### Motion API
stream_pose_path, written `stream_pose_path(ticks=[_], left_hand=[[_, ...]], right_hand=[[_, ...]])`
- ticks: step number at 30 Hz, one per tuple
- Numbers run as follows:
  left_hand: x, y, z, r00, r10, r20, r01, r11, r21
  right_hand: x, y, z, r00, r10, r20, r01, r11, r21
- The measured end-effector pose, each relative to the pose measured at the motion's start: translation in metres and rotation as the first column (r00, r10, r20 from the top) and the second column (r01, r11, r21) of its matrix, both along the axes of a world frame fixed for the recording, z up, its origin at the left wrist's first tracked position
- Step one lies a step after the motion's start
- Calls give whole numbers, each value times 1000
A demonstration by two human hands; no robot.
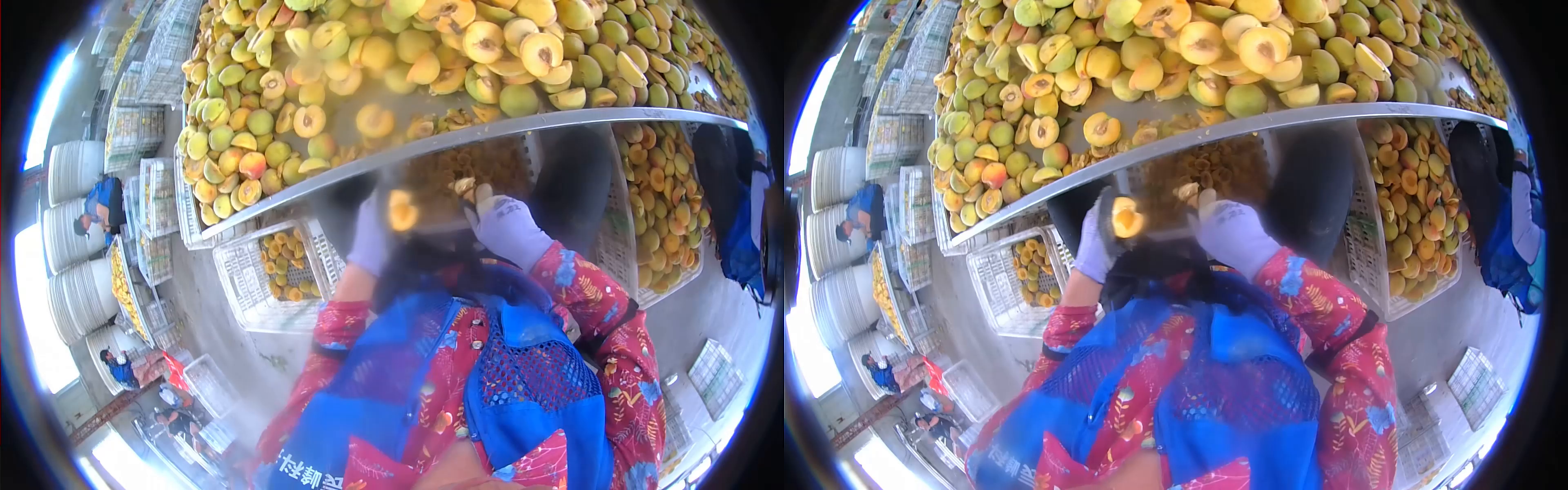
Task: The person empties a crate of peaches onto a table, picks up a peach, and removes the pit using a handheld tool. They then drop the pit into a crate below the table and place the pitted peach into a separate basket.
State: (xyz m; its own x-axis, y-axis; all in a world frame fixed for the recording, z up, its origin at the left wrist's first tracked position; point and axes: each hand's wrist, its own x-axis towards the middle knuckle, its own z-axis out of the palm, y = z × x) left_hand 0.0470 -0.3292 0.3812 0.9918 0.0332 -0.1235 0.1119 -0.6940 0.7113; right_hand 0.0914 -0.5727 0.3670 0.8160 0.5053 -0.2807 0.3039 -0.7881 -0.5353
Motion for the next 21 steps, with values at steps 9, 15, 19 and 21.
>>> stream_pose_path(ticks=[9, 15, 19, 21], left_hand=[[-35, 69, 72, 888, 415, 199, -453, 714, 533], [16, -28, 59, 939, -58, -339, -158, 804, -573], [26, -43, 38, 930, -140, -341, -191, 608, -771], [25, -44, 34, 918, -153, -365, -226, 556, -800]], right_hand=[[18, 3, 22, 587, -74, -806, 589, 722, 363], [8, 12, 47, 654, 150, -741, 467, 691, 552], [3, 5, 46, 341, 230, -912, 713, 569, 410], [6, 1, 49, 102, 328, -939, 782, 557, 279]])
